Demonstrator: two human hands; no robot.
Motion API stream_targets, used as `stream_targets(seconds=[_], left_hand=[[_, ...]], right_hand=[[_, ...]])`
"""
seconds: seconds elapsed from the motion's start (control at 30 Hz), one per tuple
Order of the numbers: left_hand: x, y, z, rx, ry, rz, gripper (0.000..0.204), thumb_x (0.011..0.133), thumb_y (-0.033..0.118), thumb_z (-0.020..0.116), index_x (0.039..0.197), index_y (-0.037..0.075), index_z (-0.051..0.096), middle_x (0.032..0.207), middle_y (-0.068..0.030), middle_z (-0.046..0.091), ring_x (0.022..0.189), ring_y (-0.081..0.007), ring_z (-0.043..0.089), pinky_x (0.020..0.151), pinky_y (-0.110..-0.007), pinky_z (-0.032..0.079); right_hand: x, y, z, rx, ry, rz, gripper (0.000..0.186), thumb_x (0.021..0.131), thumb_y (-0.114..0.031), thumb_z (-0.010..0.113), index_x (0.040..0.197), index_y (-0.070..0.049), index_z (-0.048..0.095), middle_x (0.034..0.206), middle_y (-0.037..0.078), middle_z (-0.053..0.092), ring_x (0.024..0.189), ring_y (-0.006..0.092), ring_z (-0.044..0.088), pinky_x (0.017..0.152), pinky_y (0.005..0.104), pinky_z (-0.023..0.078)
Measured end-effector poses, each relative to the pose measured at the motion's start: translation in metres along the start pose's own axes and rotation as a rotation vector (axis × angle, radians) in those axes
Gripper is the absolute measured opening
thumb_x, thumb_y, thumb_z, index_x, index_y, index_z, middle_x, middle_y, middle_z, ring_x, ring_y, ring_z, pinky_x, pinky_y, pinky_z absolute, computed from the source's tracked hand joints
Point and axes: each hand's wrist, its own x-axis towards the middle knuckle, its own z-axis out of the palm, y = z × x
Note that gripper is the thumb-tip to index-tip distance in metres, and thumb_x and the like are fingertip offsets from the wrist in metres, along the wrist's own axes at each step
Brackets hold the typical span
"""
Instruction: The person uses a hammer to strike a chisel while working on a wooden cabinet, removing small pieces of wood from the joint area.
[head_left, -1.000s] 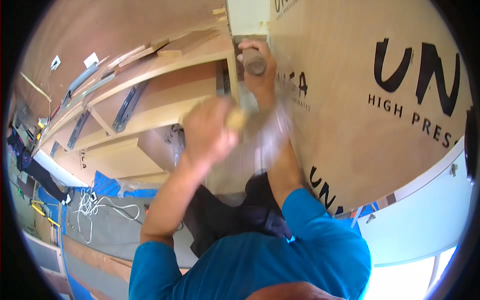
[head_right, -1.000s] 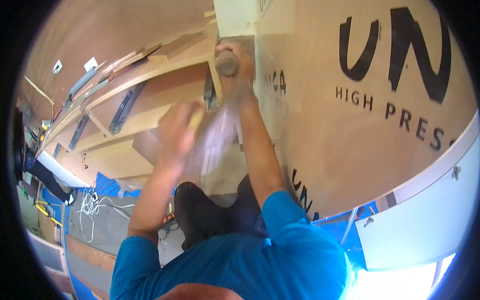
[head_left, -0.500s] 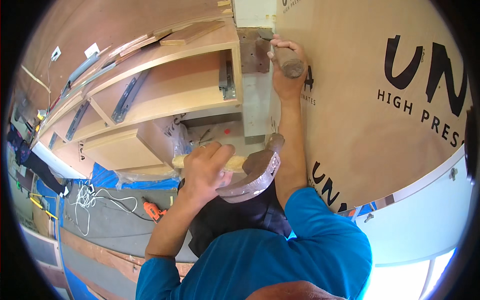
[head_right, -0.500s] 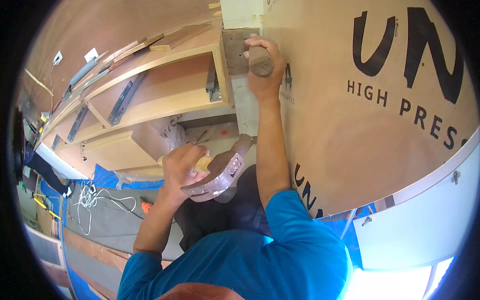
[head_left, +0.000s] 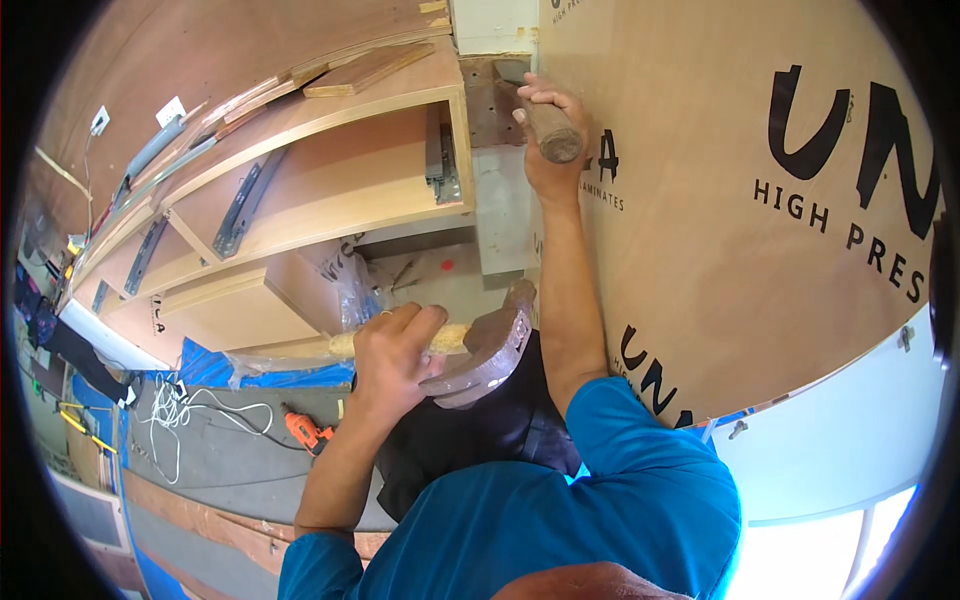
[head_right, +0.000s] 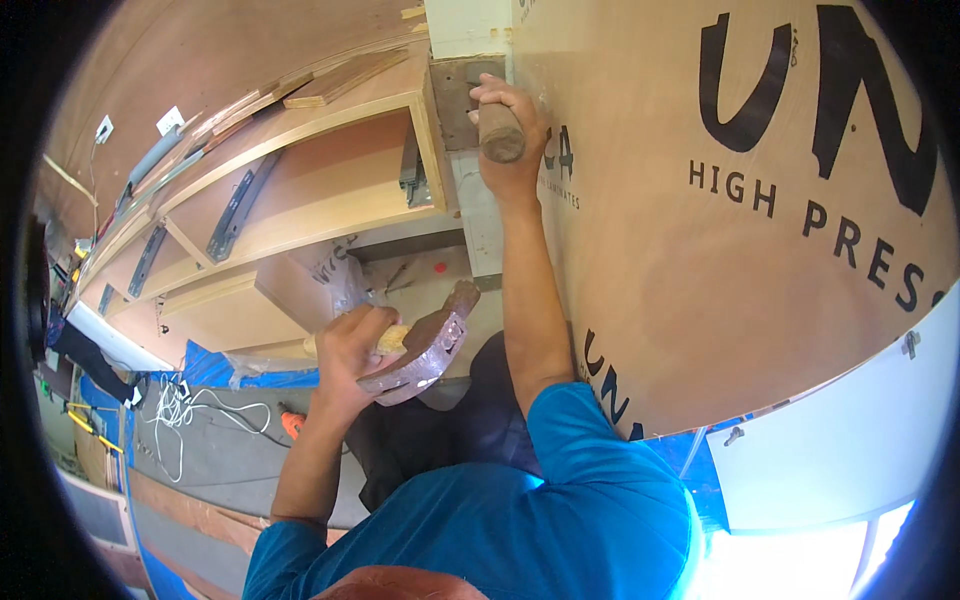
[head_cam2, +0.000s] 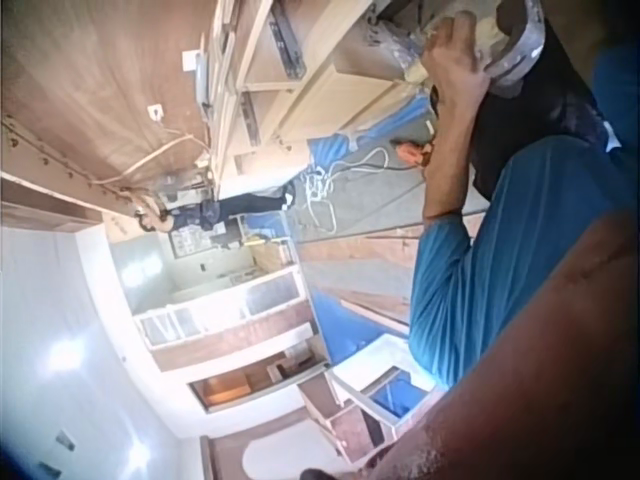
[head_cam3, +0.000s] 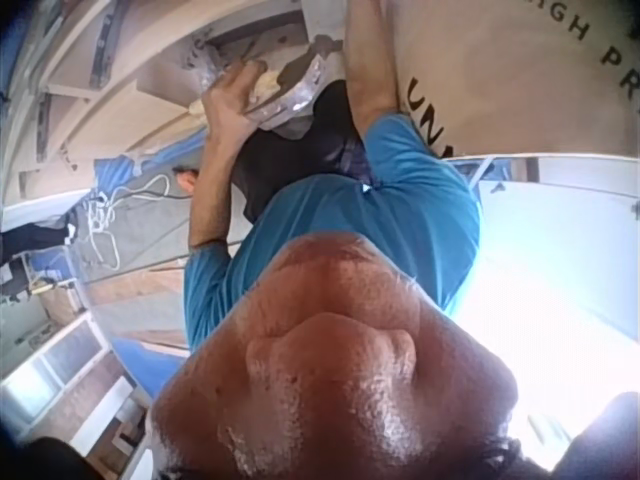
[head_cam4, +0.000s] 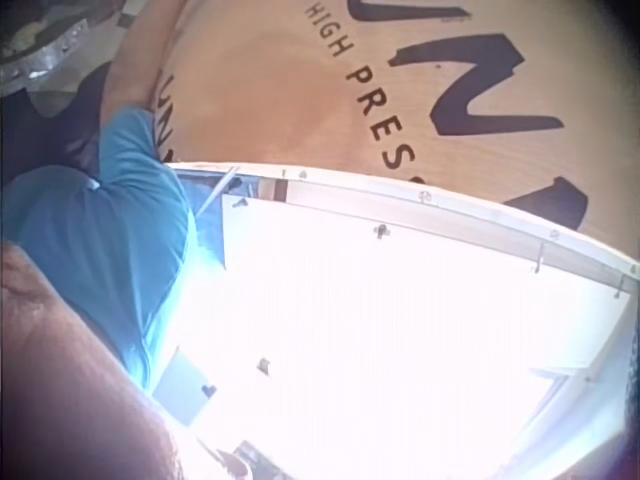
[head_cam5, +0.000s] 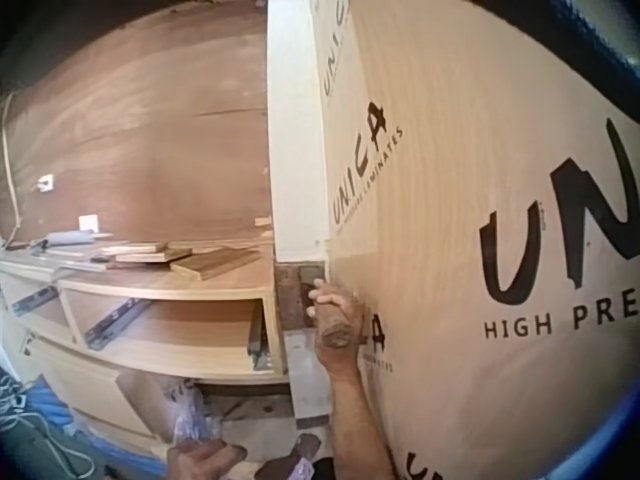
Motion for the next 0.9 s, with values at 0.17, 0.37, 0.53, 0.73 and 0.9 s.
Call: stream_targets(seconds=[0.17, 0.37, 0.53, 0.73, 0.9], left_hand=[[-0.002, -0.001, 0.000, -0.019, -0.036, -0.012, 0.046, 0.060, 0.012, 0.082, 0.103, 0.009, 0.065, 0.081, -0.0119, 0.061, 0.075, -0.0380, 0.066, 0.066, -0.049, 0.052], [-0.002, -0.002, 0.005, -0.013, -0.044, -0.021, 0.045, 0.060, 0.011, 0.083, 0.101, 0.009, 0.066, 0.080, -0.0116, 0.062, 0.075, -0.0374, 0.067, 0.066, -0.049, 0.053], [-0.003, -0.005, 0.008, -0.015, -0.045, -0.011, 0.043, 0.059, 0.012, 0.082, 0.100, 0.009, 0.066, 0.080, -0.0113, 0.062, 0.075, -0.0364, 0.067, 0.066, -0.048, 0.053], [-0.006, -0.006, 0.008, -0.009, -0.081, -0.025, 0.044, 0.060, 0.013, 0.084, 0.100, 0.009, 0.066, 0.080, -0.0113, 0.062, 0.076, -0.0362, 0.067, 0.067, -0.048, 0.053], [-0.005, -0.010, 0.009, -0.021, -0.078, -0.034, 0.044, 0.060, 0.014, 0.085, 0.100, 0.009, 0.066, 0.080, -0.0113, 0.062, 0.076, -0.0363, 0.067, 0.066, -0.048, 0.053]], right_hand=[[0.002, 0.000, 0.000, -0.013, -0.008, -0.056, 0.035, 0.083, 0.016, 0.073, 0.110, -0.006, 0.064, 0.112, 0.011, 0.076, 0.122, 0.0327, 0.071, 0.105, 0.0439, 0.055], [-0.001, 0.005, -0.004, 0.015, -0.014, -0.013, 0.034, 0.085, 0.014, 0.074, 0.110, -0.006, 0.063, 0.113, 0.011, 0.075, 0.122, 0.0333, 0.071, 0.105, 0.0443, 0.056], [-0.003, 0.004, -0.007, -0.031, -0.017, -0.036, 0.032, 0.085, 0.012, 0.076, 0.109, -0.006, 0.063, 0.112, 0.011, 0.075, 0.123, 0.0340, 0.071, 0.105, 0.0452, 0.056], [0.001, 0.004, -0.013, -0.066, -0.021, -0.096, 0.032, 0.084, 0.012, 0.075, 0.108, -0.006, 0.063, 0.110, 0.010, 0.076, 0.121, 0.0346, 0.072, 0.104, 0.0453, 0.057], [0.002, 0.006, -0.015, -0.083, -0.029, -0.072, 0.029, 0.085, 0.011, 0.073, 0.107, -0.005, 0.063, 0.109, 0.010, 0.076, 0.120, 0.0348, 0.072, 0.103, 0.0453, 0.057]])
